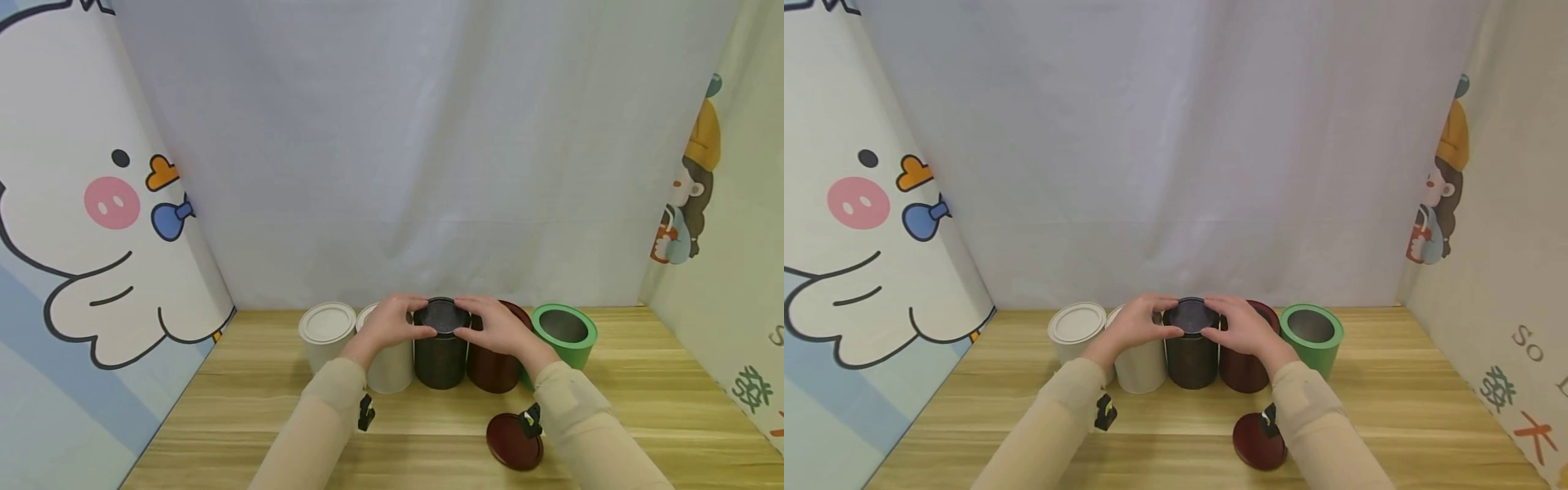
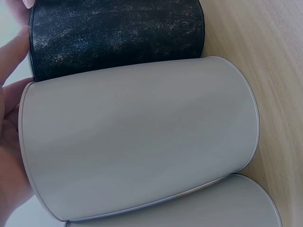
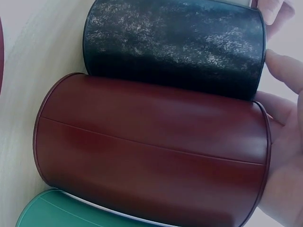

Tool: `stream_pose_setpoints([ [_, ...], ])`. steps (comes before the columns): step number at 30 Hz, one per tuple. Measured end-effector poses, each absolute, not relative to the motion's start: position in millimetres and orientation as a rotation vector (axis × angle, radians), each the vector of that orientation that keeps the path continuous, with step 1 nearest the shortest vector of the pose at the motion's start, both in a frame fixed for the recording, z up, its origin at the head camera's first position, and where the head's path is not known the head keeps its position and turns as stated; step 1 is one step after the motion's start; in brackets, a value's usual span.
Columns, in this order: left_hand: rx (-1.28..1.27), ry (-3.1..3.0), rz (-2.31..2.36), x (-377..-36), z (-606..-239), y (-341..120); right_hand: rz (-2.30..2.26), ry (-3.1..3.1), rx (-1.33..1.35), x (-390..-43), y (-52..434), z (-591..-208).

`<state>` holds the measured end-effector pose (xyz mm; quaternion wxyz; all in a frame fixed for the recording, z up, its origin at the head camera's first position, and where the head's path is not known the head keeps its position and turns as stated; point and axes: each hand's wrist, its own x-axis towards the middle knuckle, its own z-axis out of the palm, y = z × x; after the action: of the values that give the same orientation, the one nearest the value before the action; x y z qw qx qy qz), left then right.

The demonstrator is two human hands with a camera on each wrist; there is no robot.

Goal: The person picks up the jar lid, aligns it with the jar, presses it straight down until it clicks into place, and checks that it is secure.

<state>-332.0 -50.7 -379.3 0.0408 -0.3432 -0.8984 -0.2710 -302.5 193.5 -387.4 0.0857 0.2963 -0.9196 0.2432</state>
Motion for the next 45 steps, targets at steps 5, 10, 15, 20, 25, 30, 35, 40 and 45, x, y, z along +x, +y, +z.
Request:
stream_pose_setpoints([
  [5,-1.047,-2.761,-0.827,-332.6,-379.4,-51.2,0.718,-2.732,0.901,-303.3,193.9,-386.2],
  [10,-1.075,-2.746,-0.807,-331.8,-377.8,-53.2,0.712,-2.713,0.9,-303.0,194.4,-386.9],
  [15,-1.102,-2.745,-0.783,-331.4,-374.9,-56.8,0.719,-2.715,0.898,-302.8,193.6,-385.5],
  [20,-1.136,-2.75,-0.758,-332.0,-371.7,-57.8,0.717,-2.732,0.898,-303.9,191.0,-384.3],
  [25,-1.16,-2.759,-0.701,-333.2,-370.4,-56.0,0.707,-2.757,0.878,-305.4,188.2,-384.5],
  [30,-1.167,-2.78,-0.651,-333.3,-370.7,-55.8,0.694,-2.773,0.866,-305.5,186.1,-383.7],
  [35,-1.193,-2.769,-0.64,-334.5,-371.8,-56.5,0.686,-2.793,0.861,-305.6,184.7,-382.2],
  [40,-1.206,-2.762,-0.635,-335.0,-371.7,-56.4,0.677,-2.806,0.875,-306.0,183.7,-379.9],
  [45,-1.198,-2.773,-0.642,-335.3,-371.7,-54.9,0.673,-2.833,0.859,-306.6,183.5,-378.2],
])
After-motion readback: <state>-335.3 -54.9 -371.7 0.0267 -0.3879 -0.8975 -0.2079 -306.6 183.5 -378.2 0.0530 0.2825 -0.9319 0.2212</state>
